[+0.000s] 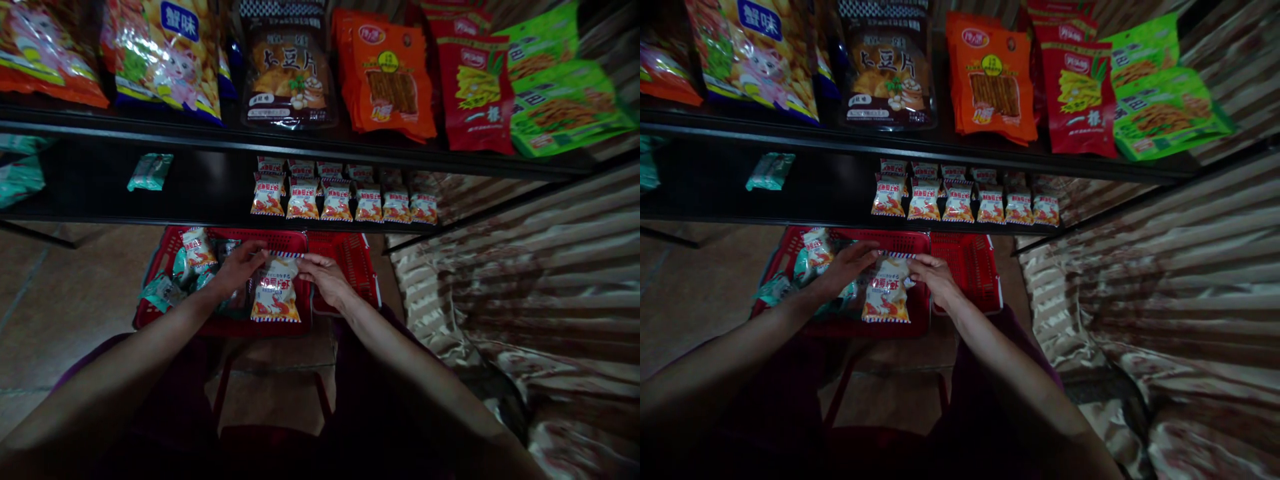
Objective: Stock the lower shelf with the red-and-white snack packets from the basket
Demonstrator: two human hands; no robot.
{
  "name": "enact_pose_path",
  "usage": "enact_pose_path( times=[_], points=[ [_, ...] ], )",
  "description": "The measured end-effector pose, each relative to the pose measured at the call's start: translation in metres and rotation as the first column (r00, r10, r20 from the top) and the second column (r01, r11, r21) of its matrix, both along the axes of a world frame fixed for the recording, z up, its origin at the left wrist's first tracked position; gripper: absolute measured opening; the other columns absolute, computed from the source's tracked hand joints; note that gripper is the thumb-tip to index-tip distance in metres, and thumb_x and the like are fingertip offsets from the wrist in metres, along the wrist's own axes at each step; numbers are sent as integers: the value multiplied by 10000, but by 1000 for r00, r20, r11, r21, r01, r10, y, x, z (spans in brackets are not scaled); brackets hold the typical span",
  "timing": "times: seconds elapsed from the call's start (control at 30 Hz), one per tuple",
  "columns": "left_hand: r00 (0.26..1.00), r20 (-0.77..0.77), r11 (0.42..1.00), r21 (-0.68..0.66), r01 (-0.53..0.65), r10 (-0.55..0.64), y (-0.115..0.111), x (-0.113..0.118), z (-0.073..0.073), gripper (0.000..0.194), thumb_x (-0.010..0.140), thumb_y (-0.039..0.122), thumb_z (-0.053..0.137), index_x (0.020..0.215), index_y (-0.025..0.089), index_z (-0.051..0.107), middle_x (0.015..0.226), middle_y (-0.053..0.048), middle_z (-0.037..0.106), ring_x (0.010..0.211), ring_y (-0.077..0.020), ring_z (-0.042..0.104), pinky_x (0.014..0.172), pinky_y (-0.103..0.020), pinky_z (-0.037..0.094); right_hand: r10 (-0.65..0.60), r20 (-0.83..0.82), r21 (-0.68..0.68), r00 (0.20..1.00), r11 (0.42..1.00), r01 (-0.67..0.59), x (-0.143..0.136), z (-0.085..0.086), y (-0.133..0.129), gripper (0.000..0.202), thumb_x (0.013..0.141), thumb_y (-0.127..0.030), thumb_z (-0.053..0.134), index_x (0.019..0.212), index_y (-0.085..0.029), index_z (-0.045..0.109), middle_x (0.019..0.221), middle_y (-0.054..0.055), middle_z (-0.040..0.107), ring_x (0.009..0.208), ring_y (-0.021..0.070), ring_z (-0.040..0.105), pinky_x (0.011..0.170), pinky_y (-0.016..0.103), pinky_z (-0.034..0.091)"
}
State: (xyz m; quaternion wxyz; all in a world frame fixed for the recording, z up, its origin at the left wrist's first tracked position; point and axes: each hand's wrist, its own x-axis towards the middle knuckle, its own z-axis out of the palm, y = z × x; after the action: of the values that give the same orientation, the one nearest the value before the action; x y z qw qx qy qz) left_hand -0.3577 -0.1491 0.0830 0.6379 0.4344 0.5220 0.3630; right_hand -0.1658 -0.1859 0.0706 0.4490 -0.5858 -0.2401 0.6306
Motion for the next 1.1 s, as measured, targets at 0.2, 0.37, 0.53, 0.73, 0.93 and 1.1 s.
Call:
enact_pose_path(
  times=[0.2,0.37,0.53,0.73,0.93,1.1],
  points=[
    [998,1,921,-384,-61,67,-11,-1,1,206,731,327,670,837,155,631,760,-39,671,662,-157,622,615,-273,506,-245,-32,-7,969,970,244,10,-3,10,250,504,-292,835,656,-182,671,647,-26,676,607,90,611,638,240,519],
    [989,141,789,-612,47,50,-26,1,-1,315,809,436,589,932,147,622,839,-94,696,782,-191,662,751,-338,527,-357,-48,38,933,933,359,19,-1,16,215,528,-261,832,625,-184,656,605,-49,644,576,62,586,604,187,520],
    [936,345,785,-598,165,66,-40,6,-3,204,805,303,639,924,140,615,906,-95,707,868,-187,673,901,-358,484,-412,-82,41,907,908,416,17,1,19,222,525,-250,833,592,-185,632,586,-53,628,554,57,567,593,184,534],
    [924,377,809,-559,180,55,-47,13,-10,130,761,190,680,861,124,629,855,-70,707,811,-178,683,926,-377,476,-371,-101,-22,923,929,370,12,1,19,209,544,-230,821,611,-182,629,580,-54,623,530,52,560,568,178,532],
    [918,393,856,-491,161,53,-48,13,-6,188,700,153,717,875,138,647,841,-42,704,777,-143,660,881,-357,503,-351,-74,-5,933,936,352,18,5,21,158,577,-198,778,637,-186,632,562,-56,617,494,49,535,497,161,492],
    [918,390,838,-524,155,74,-45,12,-2,177,682,111,698,853,124,652,863,-56,711,797,-158,662,871,-360,512,-324,-45,27,945,945,325,22,9,21,139,573,-209,754,616,-186,624,553,-55,608,498,55,525,509,178,496]
  ],
)
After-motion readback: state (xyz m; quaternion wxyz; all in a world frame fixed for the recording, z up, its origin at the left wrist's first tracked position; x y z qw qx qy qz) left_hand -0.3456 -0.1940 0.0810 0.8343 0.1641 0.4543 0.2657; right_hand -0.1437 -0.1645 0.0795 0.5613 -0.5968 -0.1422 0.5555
